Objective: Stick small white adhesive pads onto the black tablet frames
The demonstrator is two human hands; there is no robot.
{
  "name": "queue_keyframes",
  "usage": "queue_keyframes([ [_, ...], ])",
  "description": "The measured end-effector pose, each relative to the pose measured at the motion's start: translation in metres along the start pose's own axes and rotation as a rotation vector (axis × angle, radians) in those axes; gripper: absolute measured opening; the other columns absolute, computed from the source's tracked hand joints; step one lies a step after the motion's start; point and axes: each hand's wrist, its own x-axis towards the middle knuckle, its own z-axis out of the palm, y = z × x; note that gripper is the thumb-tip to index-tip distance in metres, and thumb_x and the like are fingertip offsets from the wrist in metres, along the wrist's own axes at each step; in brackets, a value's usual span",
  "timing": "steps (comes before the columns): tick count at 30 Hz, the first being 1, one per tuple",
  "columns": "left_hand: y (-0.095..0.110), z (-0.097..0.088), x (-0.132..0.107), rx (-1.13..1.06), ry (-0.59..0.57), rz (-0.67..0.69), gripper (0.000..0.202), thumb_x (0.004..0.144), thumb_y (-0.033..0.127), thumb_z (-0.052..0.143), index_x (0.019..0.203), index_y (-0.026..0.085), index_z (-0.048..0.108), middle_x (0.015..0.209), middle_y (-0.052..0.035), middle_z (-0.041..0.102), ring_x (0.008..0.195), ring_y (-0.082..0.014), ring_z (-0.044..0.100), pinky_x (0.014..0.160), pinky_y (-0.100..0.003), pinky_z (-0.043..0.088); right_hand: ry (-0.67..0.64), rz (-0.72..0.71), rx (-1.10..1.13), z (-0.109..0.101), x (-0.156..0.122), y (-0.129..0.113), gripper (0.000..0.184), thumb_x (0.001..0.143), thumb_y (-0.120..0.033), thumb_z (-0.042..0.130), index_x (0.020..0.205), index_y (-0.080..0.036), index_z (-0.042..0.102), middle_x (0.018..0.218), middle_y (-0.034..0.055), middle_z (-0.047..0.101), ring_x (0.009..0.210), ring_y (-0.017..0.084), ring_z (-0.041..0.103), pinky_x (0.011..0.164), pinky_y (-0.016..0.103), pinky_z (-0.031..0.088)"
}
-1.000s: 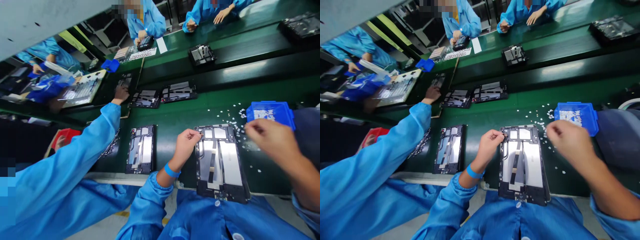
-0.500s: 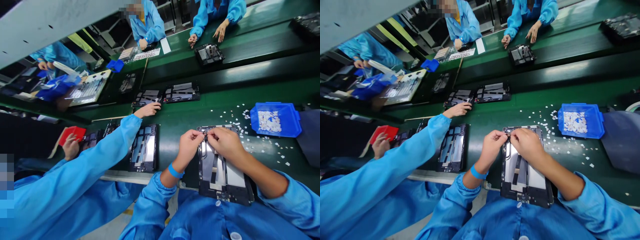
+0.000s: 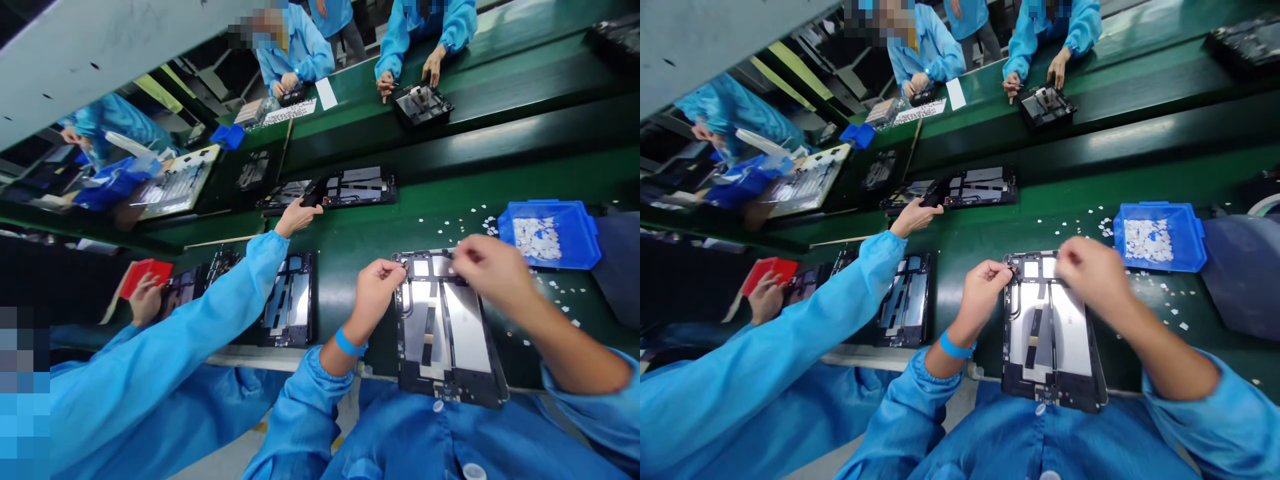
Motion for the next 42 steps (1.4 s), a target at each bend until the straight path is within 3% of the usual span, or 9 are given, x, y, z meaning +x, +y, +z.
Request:
queue_keyframes([
  [2, 0.002, -0.001, -0.001, 0.002, -0.016, -0.002, 0.018, 0.076, 0.032, 0.082, 0.084, 0.017, 0.074, 0.083, -0.0051, 0.077, 0.078, -0.0167, 0.069, 0.074, -0.028, 0.053, 0.069, 0.195, -0.192, -0.043, 0.000, 0.037, 0.007, 0.080, -0.028, 0.064, 0.078, -0.026, 0.071, 0.079, 0.0057, 0.073, 0.068, 0.022, 0.061, 0.065, 0.035, 0.040],
  [4, 0.008, -0.004, -0.004, 0.050, -0.064, 0.020, 0.015, 0.079, 0.030, 0.079, 0.087, 0.018, 0.076, 0.086, -0.0055, 0.078, 0.079, -0.0171, 0.069, 0.073, -0.028, 0.053, 0.040, 0.465, -0.497, -0.077, 0.000, 0.065, 0.016, 0.076, -0.034, 0.071, 0.063, -0.027, 0.064, 0.064, 0.0083, 0.066, 0.052, 0.021, 0.046, 0.058, 0.038, 0.033],
  [6, 0.016, -0.010, -0.007, 0.142, -0.099, 0.070, 0.011, 0.084, 0.028, 0.075, 0.091, 0.019, 0.078, 0.090, -0.0055, 0.079, 0.080, -0.0177, 0.069, 0.073, -0.028, 0.053, 0.051, 0.447, -0.518, -0.088, -0.001, 0.070, 0.011, 0.077, -0.034, 0.069, 0.069, -0.029, 0.067, 0.070, 0.0090, 0.070, 0.053, 0.022, 0.048, 0.058, 0.039, 0.035],
  [9, 0.025, -0.025, -0.008, 0.345, -0.056, 0.210, 0.012, 0.091, 0.026, 0.068, 0.093, 0.022, 0.079, 0.091, -0.0049, 0.079, 0.079, -0.0191, 0.069, 0.073, -0.030, 0.052, -0.009, 0.171, -0.226, -0.062, 0.001, 0.037, 0.017, 0.082, -0.036, 0.061, 0.090, -0.029, 0.074, 0.088, 0.0060, 0.077, 0.073, 0.025, 0.067, 0.068, 0.037, 0.045],
  [13, 0.028, -0.043, 0.002, 0.706, -0.102, 0.488, 0.016, 0.094, 0.021, 0.065, 0.102, 0.024, 0.079, 0.102, -0.0067, 0.079, 0.097, -0.0244, 0.070, 0.089, -0.037, 0.051, -0.266, 0.025, -0.086, 0.000, 0.020, -0.023, 0.028, 0.088, -0.042, 0.058, 0.074, -0.025, 0.075, 0.074, 0.0039, 0.075, 0.067, 0.021, 0.066, 0.060, 0.031, 0.041],
  [17, 0.024, -0.046, 0.010, 0.920, -0.252, 0.615, 0.023, 0.099, 0.022, 0.061, 0.116, 0.024, 0.076, 0.113, -0.0088, 0.077, 0.106, -0.0265, 0.069, 0.096, -0.041, 0.049, -0.383, 0.019, -0.127, 0.035, 0.042, -0.044, 0.038, 0.090, -0.042, 0.059, 0.058, -0.023, 0.069, 0.056, 0.0033, 0.066, 0.051, 0.017, 0.055, 0.050, 0.031, 0.032],
  [22, 0.016, -0.044, 0.013, 0.916, -0.272, 0.642, 0.025, 0.101, 0.022, 0.059, 0.120, 0.024, 0.074, 0.115, -0.0088, 0.076, 0.107, -0.0255, 0.069, 0.096, -0.041, 0.049, -0.452, 0.130, -0.125, 0.042, 0.047, -0.049, 0.026, 0.083, -0.026, 0.061, 0.058, -0.023, 0.068, 0.057, 0.0018, 0.066, 0.049, 0.015, 0.053, 0.050, 0.030, 0.031],
  [34, 0.010, -0.042, 0.019, 1.157, -0.299, 0.789, 0.031, 0.107, 0.023, 0.051, 0.131, 0.018, 0.069, 0.114, -0.0079, 0.075, 0.100, -0.0227, 0.066, 0.089, -0.038, 0.051, -0.515, 0.073, -0.412, 0.047, 0.055, -0.059, 0.030, 0.084, -0.038, 0.055, 0.067, -0.021, 0.074, 0.070, 0.0089, 0.071, 0.066, 0.021, 0.061, 0.057, 0.031, 0.033],
  [42, 0.011, -0.041, 0.024, 1.375, -0.322, 0.878, 0.033, 0.108, 0.022, 0.048, 0.134, 0.022, 0.068, 0.110, -0.0072, 0.074, 0.091, -0.0218, 0.061, 0.077, -0.036, 0.047, -0.555, 0.094, -0.414, 0.045, 0.062, -0.063, 0.030, 0.085, -0.039, 0.058, 0.069, -0.020, 0.075, 0.070, 0.0083, 0.071, 0.064, 0.021, 0.060, 0.055, 0.032, 0.032],
])
